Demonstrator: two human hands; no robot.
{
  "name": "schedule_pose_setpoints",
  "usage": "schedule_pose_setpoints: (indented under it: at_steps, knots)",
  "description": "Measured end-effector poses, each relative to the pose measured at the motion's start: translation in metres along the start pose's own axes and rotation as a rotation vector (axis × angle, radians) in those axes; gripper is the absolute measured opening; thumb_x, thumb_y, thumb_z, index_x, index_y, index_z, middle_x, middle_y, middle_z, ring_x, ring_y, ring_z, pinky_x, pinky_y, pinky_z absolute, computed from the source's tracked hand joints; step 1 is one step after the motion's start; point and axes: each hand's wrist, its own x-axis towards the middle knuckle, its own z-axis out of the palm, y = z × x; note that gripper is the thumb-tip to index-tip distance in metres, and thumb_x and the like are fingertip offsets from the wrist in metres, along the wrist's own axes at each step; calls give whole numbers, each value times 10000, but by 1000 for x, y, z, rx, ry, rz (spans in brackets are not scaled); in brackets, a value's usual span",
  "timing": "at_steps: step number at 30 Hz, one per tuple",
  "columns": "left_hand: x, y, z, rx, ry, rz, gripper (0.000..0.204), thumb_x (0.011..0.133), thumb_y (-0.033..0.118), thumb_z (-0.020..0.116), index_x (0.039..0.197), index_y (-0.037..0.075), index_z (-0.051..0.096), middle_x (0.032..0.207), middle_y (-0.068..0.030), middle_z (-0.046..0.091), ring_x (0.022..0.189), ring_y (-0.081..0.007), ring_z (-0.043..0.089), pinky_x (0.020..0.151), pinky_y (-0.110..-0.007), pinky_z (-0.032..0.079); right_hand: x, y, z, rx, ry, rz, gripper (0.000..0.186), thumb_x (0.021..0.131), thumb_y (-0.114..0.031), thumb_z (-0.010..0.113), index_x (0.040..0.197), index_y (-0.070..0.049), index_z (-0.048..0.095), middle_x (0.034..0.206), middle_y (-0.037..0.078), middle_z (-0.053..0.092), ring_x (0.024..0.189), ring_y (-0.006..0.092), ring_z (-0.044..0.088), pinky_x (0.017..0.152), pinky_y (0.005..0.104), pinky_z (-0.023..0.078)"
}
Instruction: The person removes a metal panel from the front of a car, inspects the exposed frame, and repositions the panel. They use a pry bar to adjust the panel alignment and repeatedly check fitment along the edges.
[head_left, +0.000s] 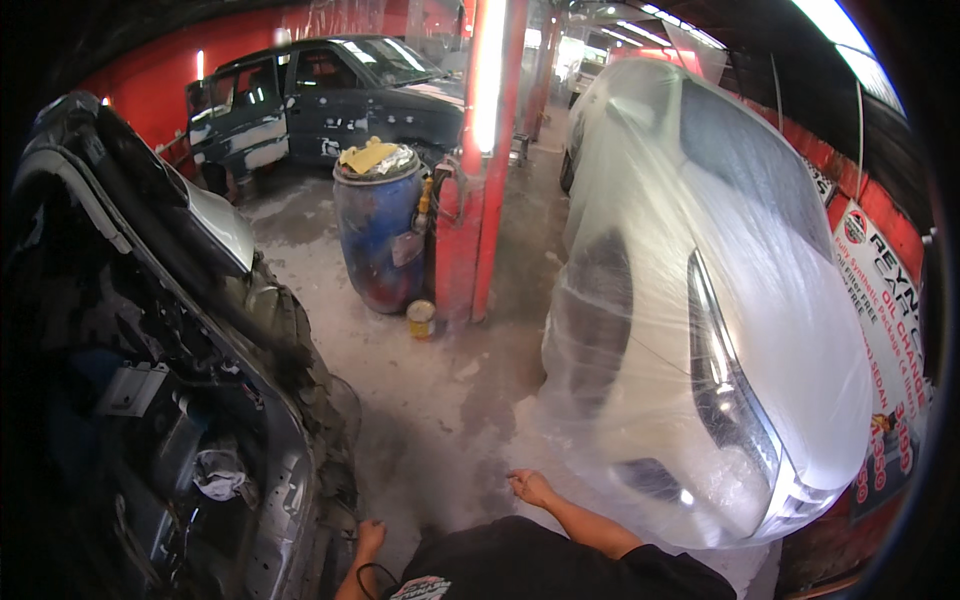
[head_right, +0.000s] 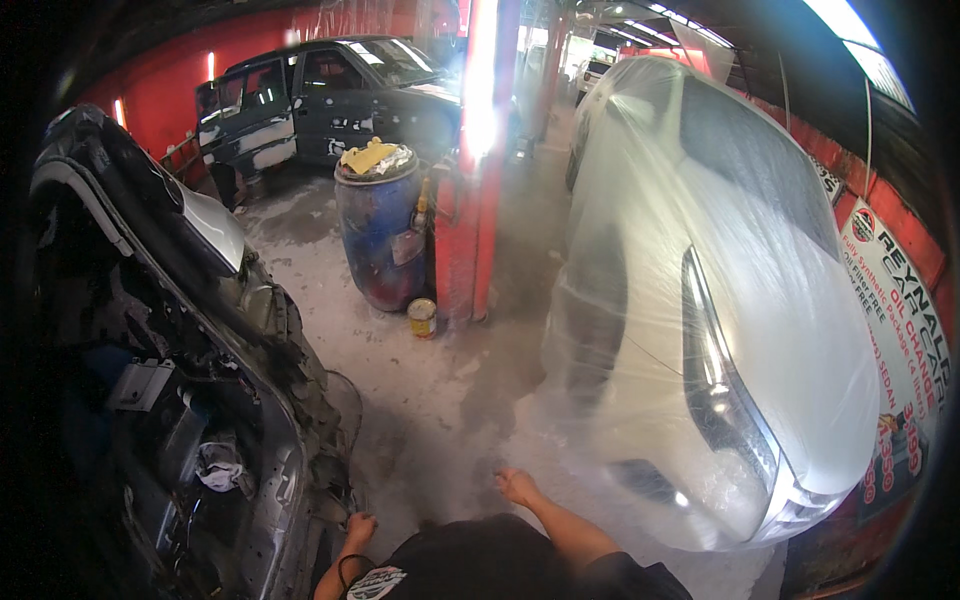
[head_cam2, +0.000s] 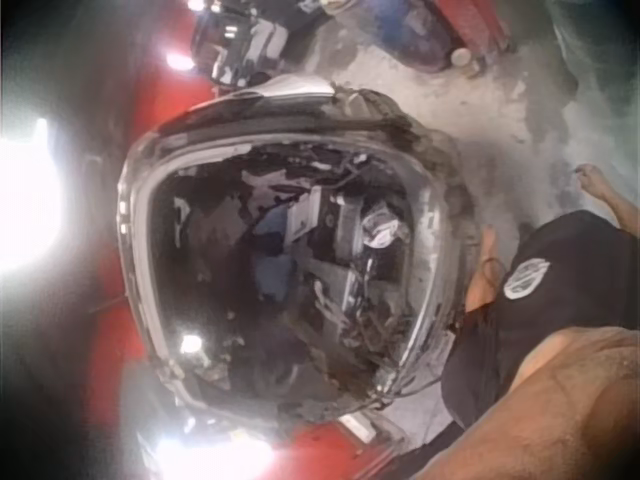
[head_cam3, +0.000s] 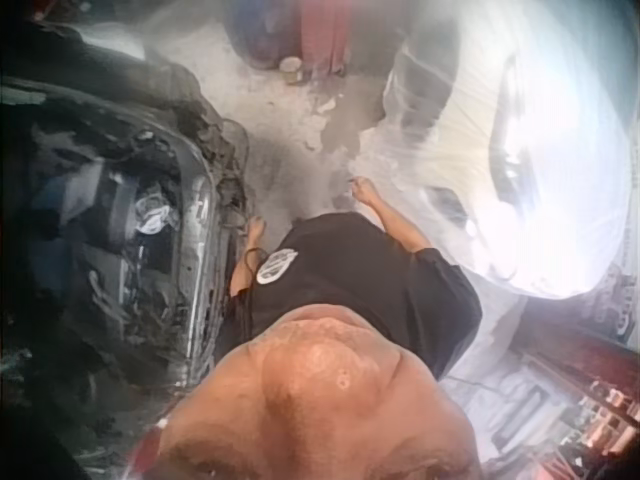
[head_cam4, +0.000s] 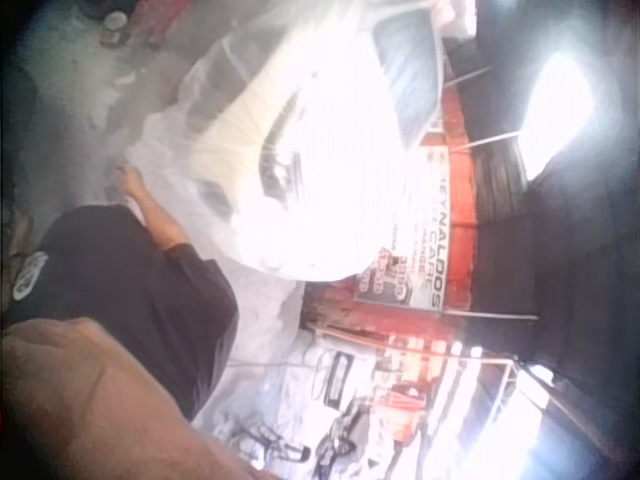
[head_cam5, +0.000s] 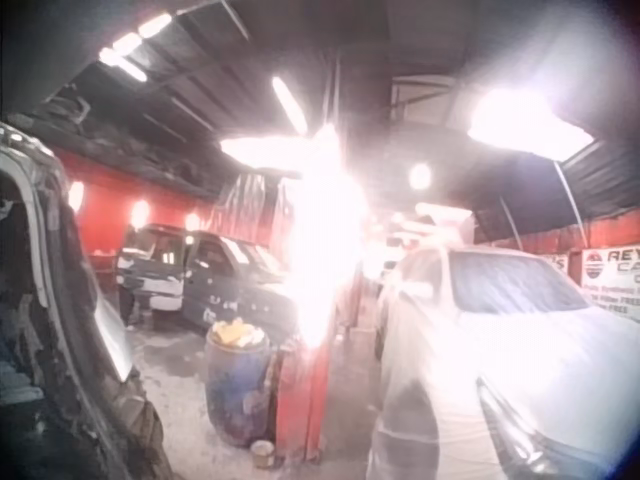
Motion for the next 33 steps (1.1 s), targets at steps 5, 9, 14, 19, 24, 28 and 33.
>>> schedule_pose_setpoints:
  at_steps: [5,9,14,19,24,28,33]
  knots:
    - [30,-45,28,20,-22,71,277,829,130,616,1016,-66,675,759,-135,676,670,-213,624,575,-366,483,1,31,-13,-129,-97,38,304,891,-235,539,1086,-39,667,765,156,693,725,278,688,727,399,530]
    - [-9,-26,43,227,-254,-12,298,769,186,641,956,-40,694,928,-207,692,908,-317,660,801,-400,495,-6,77,-32,-196,-100,112,299,881,-240,548,1070,-47,675,774,156,696,729,272,688,729,392,533]
    - [-14,-37,70,299,-318,16,278,792,195,640,940,-33,703,895,-181,697,829,-309,660,758,-403,507,5,132,-21,-360,-76,-70,310,865,-238,554,1077,-47,675,764,150,696,717,271,690,732,388,538]
    - [22,-48,49,424,-268,33,264,815,203,638,923,-25,712,861,-155,702,751,-300,661,714,-406,520,31,96,-9,-29,-147,156,331,850,-241,568,1099,-49,672,812,166,700,755,315,678,738,397,541]
    - [6,48,45,195,-230,-156,386,870,344,646,1084,25,681,975,-152,699,910,-291,646,838,-400,493,30,139,-11,-172,-56,61,346,844,-266,570,1083,-41,678,860,185,697,810,347,674,746,412,536]
    - [-77,174,36,285,-157,-263,447,890,410,650,1139,40,677,1037,-146,700,988,-269,649,890,-393,484,16,133,-25,-20,-47,164,346,831,-272,553,1057,-49,690,864,191,691,824,362,667,760,431,530]
    - [-48,148,63,181,-224,-78,321,843,233,622,993,-43,689,886,-136,697,766,-205,634,680,-355,488,-3,164,-29,-68,-55,180,343,831,-259,519,1047,-63,698,878,185,693,839,360,666,775,442,526]
